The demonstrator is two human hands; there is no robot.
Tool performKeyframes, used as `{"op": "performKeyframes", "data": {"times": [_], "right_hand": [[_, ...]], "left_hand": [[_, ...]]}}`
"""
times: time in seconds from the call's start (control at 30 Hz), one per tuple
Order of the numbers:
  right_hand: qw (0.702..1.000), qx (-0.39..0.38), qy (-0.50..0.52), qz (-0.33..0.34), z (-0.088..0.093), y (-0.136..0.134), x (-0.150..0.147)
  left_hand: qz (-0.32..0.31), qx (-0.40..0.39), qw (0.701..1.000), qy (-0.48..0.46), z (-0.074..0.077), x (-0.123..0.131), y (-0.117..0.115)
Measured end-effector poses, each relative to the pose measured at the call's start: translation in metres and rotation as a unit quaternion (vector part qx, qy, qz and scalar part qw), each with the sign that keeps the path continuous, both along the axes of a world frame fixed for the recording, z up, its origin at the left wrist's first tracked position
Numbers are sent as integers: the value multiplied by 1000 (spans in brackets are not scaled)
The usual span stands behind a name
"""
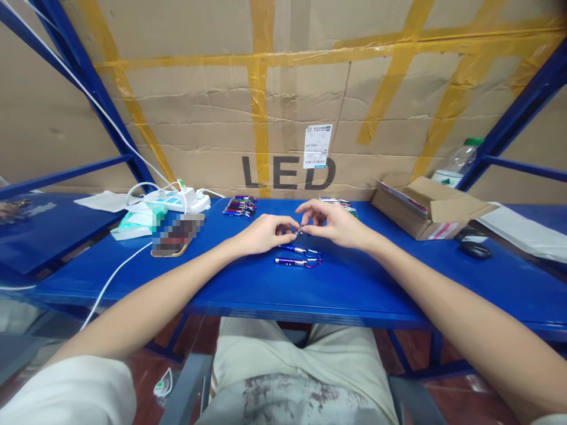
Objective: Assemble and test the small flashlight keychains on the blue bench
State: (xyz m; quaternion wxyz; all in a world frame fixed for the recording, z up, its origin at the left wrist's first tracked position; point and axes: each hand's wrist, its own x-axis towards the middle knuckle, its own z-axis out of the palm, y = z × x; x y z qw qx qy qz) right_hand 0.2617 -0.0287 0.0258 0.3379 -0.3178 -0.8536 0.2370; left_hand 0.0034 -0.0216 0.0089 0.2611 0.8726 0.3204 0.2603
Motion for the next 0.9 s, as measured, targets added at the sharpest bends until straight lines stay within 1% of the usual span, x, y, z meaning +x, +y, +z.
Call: {"op": "performKeyframes", "data": {"times": [0.73,0.83,0.9], "right_hand": [[1000,1,2,-3,-1,1,2],[1000,-1,13,-12,1,-1,3],[1000,3,17,-24,4,-3,3]], "left_hand": [[-2,14,1000,5,0,0,0],[-4,33,999,-9,0,0,0],[-4,75,997,-11,2,-1,0]]}}
